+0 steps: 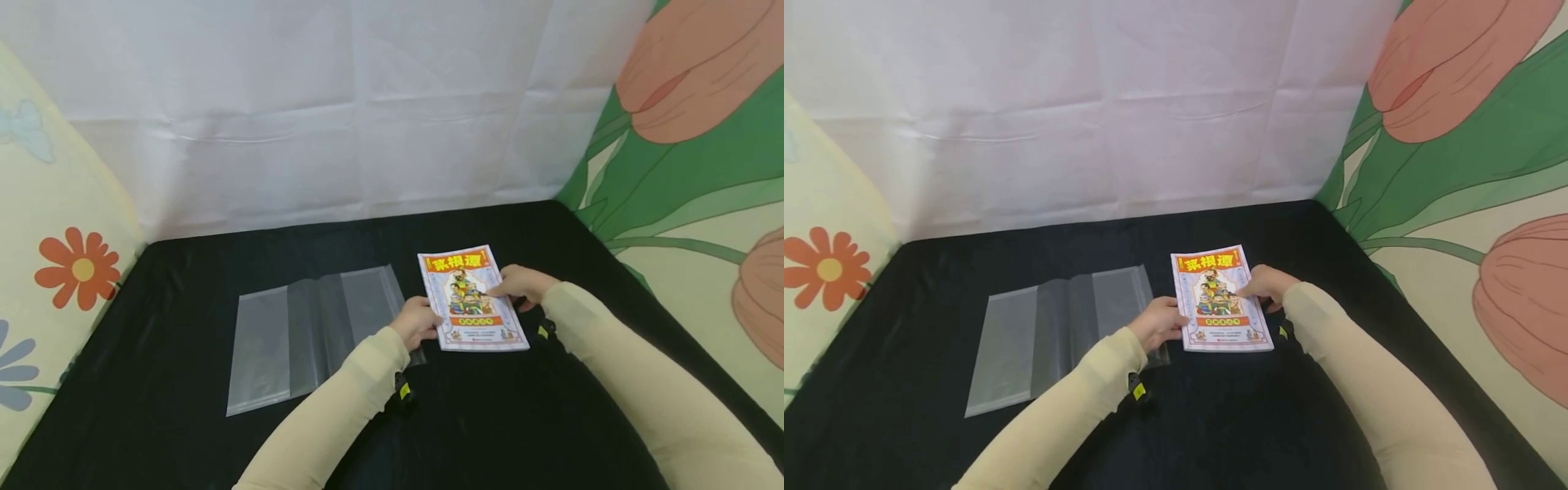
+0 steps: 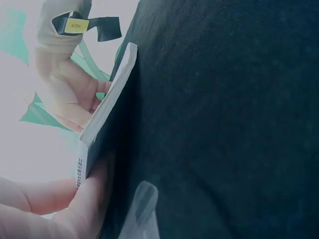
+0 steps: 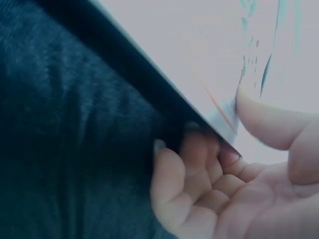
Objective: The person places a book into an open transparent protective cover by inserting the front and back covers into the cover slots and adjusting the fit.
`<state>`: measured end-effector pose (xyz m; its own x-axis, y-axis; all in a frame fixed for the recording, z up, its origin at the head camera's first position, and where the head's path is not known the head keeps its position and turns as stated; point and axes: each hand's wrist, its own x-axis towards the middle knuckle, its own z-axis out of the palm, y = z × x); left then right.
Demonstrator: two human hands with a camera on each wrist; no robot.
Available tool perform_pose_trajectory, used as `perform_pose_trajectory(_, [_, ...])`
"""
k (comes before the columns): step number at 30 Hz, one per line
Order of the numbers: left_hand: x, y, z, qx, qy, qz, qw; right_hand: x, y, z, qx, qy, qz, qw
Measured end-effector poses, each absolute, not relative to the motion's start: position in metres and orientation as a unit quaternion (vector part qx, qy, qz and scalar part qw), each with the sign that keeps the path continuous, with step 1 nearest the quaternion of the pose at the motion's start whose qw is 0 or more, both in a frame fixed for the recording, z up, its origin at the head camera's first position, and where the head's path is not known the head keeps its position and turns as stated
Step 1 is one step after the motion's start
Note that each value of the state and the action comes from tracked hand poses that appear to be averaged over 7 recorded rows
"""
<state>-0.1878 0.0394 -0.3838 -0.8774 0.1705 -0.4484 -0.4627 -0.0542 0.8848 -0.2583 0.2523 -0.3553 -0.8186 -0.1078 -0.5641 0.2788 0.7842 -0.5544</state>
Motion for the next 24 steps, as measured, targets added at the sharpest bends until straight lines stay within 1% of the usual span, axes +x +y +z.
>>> perform_pose_trajectory(9, [-0.189,0.035,-0.382,-0.093,0.655,0.717,0.219,-0.251,0.257,-0.345,0.034,0.881,-0.380,0.280])
perform_pose_trajectory(24, [-0.183,0.019,-0.370,-0.069,0.659,0.714,0.226,-0.240,0.252,-0.341,0.028,0.868,-0.429,0.248])
